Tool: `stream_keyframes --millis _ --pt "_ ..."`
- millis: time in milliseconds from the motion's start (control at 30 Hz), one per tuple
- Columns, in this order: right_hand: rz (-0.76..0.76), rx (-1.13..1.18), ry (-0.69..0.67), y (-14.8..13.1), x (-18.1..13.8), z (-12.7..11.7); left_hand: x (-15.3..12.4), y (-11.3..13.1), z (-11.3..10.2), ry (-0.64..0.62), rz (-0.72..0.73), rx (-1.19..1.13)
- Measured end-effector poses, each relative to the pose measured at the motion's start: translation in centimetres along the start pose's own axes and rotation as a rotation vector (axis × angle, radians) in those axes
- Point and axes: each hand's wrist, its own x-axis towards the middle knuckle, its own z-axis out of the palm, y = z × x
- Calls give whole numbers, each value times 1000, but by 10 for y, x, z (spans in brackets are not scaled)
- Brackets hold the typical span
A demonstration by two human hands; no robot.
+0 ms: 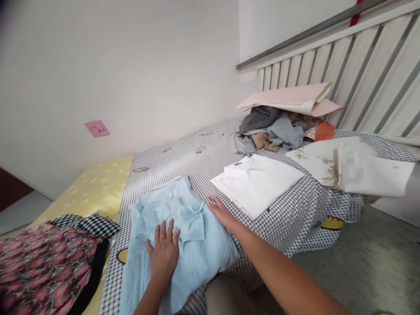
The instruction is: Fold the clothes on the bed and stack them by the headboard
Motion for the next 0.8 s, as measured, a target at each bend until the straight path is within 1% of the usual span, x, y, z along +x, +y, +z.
stream_keyframes --millis 67,133,167,200,267,300,333,367,433,467,500,633,733,800 --pt "62 145 -37 -2 0 -7 0 0 3 23 3 26" --pt "97 204 -71 -5 -1 -14 0 0 6 41 3 45" --pt "105 195 -112 -7 -1 -17 0 0 6 47 1 52" --pt "106 163 -183 -10 -1 -19 0 0 7 52 -1 58" --pt "86 55 -361 -15 2 -22 0 0 7 59 -3 67" --pt "71 -32 -405 -17 5 -23 0 0 7 61 -4 69" --pt "59 -137 -391 -19 9 -22 1 0 8 63 -5 71" --pt "53 -250 -322 -21 15 -20 1 0 8 67 -7 73" --pt "50 -456 -110 -22 30 -14 1 0 9 73 -12 75" --pt "55 -530 -31 -23 38 -9 1 -1 10 74 -14 74" --pt "63 -585 14 -22 46 -3 1 -1 12 76 -15 70" --pt "99 -783 60 -24 69 24 2 -2 15 67 -22 45" --pt "82 -903 71 -25 75 40 2 -2 16 71 -29 40" --pt "54 -960 77 -23 76 45 2 -2 15 81 -29 34"
